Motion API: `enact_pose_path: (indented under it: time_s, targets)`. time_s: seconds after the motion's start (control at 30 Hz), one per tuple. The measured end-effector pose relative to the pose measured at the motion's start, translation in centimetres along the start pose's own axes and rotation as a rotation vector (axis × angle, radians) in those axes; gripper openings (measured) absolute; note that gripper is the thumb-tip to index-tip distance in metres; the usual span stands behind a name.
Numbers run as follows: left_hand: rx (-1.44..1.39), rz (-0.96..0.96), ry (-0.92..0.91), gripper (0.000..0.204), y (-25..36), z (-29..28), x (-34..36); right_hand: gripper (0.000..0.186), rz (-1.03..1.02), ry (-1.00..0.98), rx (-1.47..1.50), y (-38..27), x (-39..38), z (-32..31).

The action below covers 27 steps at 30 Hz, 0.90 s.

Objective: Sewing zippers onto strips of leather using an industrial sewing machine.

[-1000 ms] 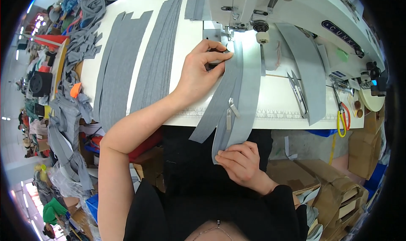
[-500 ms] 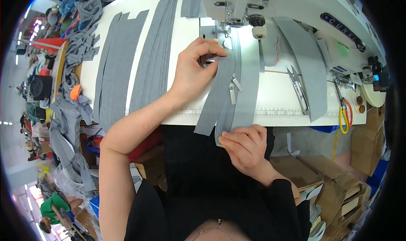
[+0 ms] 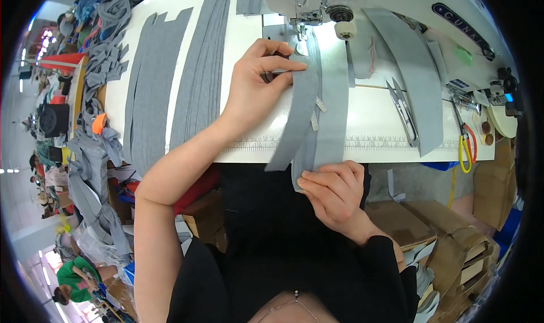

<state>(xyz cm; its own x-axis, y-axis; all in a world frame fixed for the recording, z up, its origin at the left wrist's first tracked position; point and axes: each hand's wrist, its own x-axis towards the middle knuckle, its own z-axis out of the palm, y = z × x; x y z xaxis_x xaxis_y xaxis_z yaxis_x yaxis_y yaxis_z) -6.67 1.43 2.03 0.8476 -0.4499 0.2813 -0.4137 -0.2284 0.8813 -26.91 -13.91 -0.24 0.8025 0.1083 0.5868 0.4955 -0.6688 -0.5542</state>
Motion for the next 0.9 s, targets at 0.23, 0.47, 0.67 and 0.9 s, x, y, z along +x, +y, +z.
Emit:
enact_pose_path:
  time_s: [0.23,0.47,0.67,0.9]
  targets:
    - [-0.269,-0.133,0.041,0.018,-0.2,-0.1,0.4,0.026,0.000,-0.012,-0.074,0.1,-0.6,-1.8]
    - [-0.164,-0.025,-0.020,0.016,-0.7,-0.9,0.7,0.025,-0.104,-0.061,-0.268,-0.1,-0.3,-2.2]
    - [0.088,0.064,0.004,0.029,-0.2,-0.9,0.4,0.024,-0.134,-0.089,-0.299,-0.2,0.0,-2.2]
    - [0.113,0.160,-0.011,0.033,-0.3,0.1,0.3,0.024,-0.135,-0.115,-0.268,0.0,-0.1,-2.0]
